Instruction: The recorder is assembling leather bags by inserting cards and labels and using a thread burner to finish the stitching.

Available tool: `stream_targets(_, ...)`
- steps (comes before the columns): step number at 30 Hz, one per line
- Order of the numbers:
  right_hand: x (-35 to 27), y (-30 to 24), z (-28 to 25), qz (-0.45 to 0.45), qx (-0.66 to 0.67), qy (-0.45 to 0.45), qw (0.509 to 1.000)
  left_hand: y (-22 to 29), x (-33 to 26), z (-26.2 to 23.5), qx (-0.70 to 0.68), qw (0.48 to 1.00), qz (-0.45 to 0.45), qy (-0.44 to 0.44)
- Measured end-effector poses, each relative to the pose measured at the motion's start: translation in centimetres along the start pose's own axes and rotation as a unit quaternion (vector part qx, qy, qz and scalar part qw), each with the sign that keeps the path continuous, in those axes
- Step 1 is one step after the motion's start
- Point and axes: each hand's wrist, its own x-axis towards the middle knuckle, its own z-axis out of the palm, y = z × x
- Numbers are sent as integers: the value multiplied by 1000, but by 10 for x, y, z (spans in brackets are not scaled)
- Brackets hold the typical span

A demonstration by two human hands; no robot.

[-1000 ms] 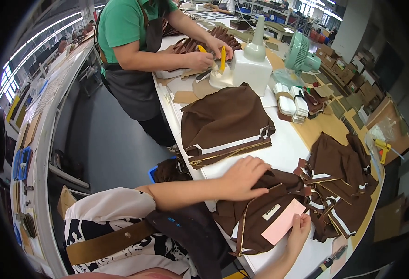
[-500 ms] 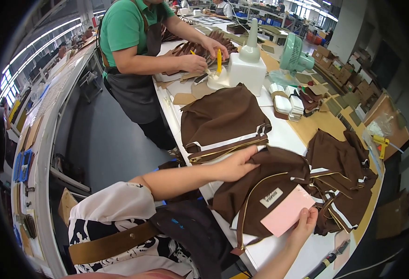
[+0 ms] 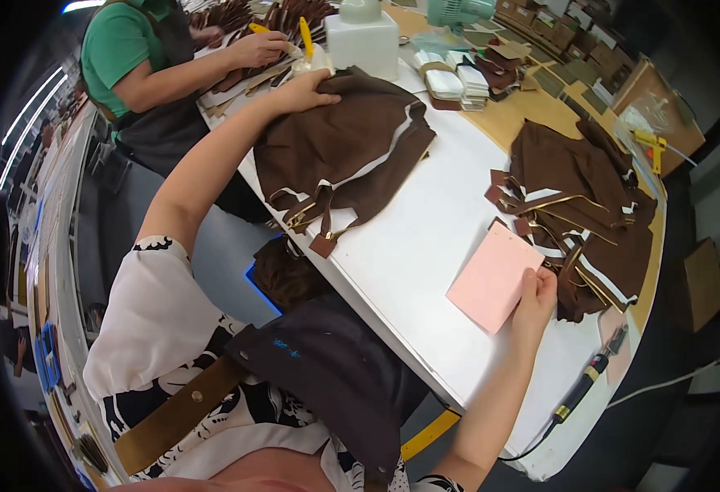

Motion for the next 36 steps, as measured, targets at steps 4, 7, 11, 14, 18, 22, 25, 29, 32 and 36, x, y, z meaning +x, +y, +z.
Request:
stream_targets(4, -12, -11, -3, 27, -51, 6, 998, 7, 2, -6, -53, 998, 32, 14)
stream_targets(7, -13, -13, -14, 11, -132, 1, 991, 25, 3, -35, -48, 994, 99, 3)
stream_targets(11, -7, -5, -4, 9, -221, -21, 975, 31, -1, -34, 272, 960, 57, -36)
stream_targets(14, -12, -20, 4, 11, -283, -33, 958, 107, -3, -36, 285, 942, 171, 38)
stream_targets(18, -20, -31, 0, 2, -371, -41, 928, 222, 43, 40, -66, 932, 333, -129)
stream_targets(22, -23, -32, 8, 12, -372, -57, 926, 306, 76, 156, -164, 939, 302, 3)
stream_targets(25, -22, -38, 9, 33, -371, -74, 925, 347, 84, 201, -72, 977, 201, 18)
stream_targets(29, -25, -47, 7, 43, -331, -80, 939, 357, 104, 200, -74, 960, 239, 124)
stream_targets(32, -21, -49, 8, 41, -328, -99, 938, 353, 119, 170, -271, 916, 231, 182)
stream_targets(36, -20, -42, -12, 82, -268, -143, 949, 350, 96, 110, -300, 895, 236, 231)
